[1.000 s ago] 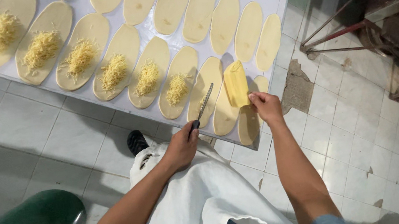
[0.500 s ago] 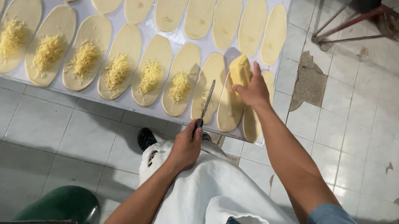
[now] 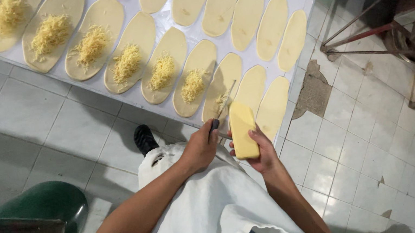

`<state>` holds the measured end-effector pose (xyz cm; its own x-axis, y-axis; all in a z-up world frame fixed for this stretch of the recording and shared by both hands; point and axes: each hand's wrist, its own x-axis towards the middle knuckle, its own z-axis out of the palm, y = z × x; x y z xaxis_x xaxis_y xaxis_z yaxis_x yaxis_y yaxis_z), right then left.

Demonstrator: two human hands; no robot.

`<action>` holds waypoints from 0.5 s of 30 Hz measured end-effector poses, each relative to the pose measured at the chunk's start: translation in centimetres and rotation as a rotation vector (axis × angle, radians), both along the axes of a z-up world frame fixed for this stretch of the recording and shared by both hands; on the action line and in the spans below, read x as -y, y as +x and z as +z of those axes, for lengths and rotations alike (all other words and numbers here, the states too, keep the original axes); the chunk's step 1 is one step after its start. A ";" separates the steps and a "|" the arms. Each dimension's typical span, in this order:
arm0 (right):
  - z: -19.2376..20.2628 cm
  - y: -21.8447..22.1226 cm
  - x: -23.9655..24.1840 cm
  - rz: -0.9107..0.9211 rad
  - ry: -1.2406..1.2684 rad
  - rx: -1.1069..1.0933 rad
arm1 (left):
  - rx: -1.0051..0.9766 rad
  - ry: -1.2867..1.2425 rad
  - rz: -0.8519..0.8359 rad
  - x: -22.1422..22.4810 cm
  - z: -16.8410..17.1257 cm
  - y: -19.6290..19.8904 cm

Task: The person uses a small hand grater to grate a block of yellow cheese over flattened ovals of dough arranged on a long table.

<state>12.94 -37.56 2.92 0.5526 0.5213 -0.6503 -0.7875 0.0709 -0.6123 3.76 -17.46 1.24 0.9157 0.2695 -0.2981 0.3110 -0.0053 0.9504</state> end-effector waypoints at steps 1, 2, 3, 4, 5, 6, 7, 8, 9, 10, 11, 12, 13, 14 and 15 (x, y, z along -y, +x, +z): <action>0.0 -0.3 -0.2 -0.009 -0.013 -0.050 | -0.026 -0.003 -0.031 -0.2 0.2 0.0; -0.2 -0.4 -0.4 -0.033 -0.014 -0.053 | -0.051 -0.009 -0.062 -0.3 0.5 -0.1; -0.4 -0.1 -0.7 -0.056 -0.016 -0.056 | -0.076 -0.015 -0.093 -0.4 0.7 -0.3; -0.7 0.3 -1.1 -0.082 -0.018 -0.057 | -0.093 -0.032 -0.111 -0.5 1.0 -0.5; -1.1 1.1 -1.6 -0.111 -0.049 -0.037 | -0.111 -0.050 -0.129 -0.5 1.1 -0.6; -1.6 2.4 -2.3 -0.136 -0.081 -0.019 | -0.129 -0.068 -0.143 -0.5 1.2 -0.8; -1.9 3.2 -2.8 -0.160 -0.112 0.000 | -0.116 -0.063 -0.129 -0.6 1.1 -1.0; -2.1 3.6 -3.1 -0.173 -0.098 0.001 | -0.103 -0.057 -0.116 -0.6 0.9 -1.2; -2.1 3.9 -3.3 -0.185 -0.083 0.002 | -0.090 -0.051 -0.102 -0.6 0.6 -1.4; -2.0 4.1 -3.6 -0.198 -0.068 0.006 | -0.068 -0.057 -0.082 -0.5 0.3 -1.3; -1.6 3.4 -3.6 -0.151 -0.099 0.021 | -0.046 -0.063 -0.062 -0.3 -0.1 -1.2; -1.0 2.0 -3.4 -0.101 -0.132 0.037 | -0.023 -0.072 -0.039 -0.1 -0.4 -1.0; -0.3 0.7 -3.2 -0.052 -0.166 0.053 | -0.005 -0.073 -0.033 -0.1 -0.7 -0.8; 0.4 -0.3 -3.0 -0.032 -0.143 0.039 | 0.010 -0.076 -0.025 -0.1 -1.1 -0.6; 1.0 -1.3 -2.8 -0.013 -0.119 0.024 | 0.024 -0.079 -0.017 -0.1 -1.2 -0.6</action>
<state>11.68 -34.76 3.89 0.5751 0.4338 -0.6936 -0.7717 0.0062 -0.6360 3.19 -17.38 0.04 0.9272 0.2301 -0.2954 0.2882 0.0651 0.9553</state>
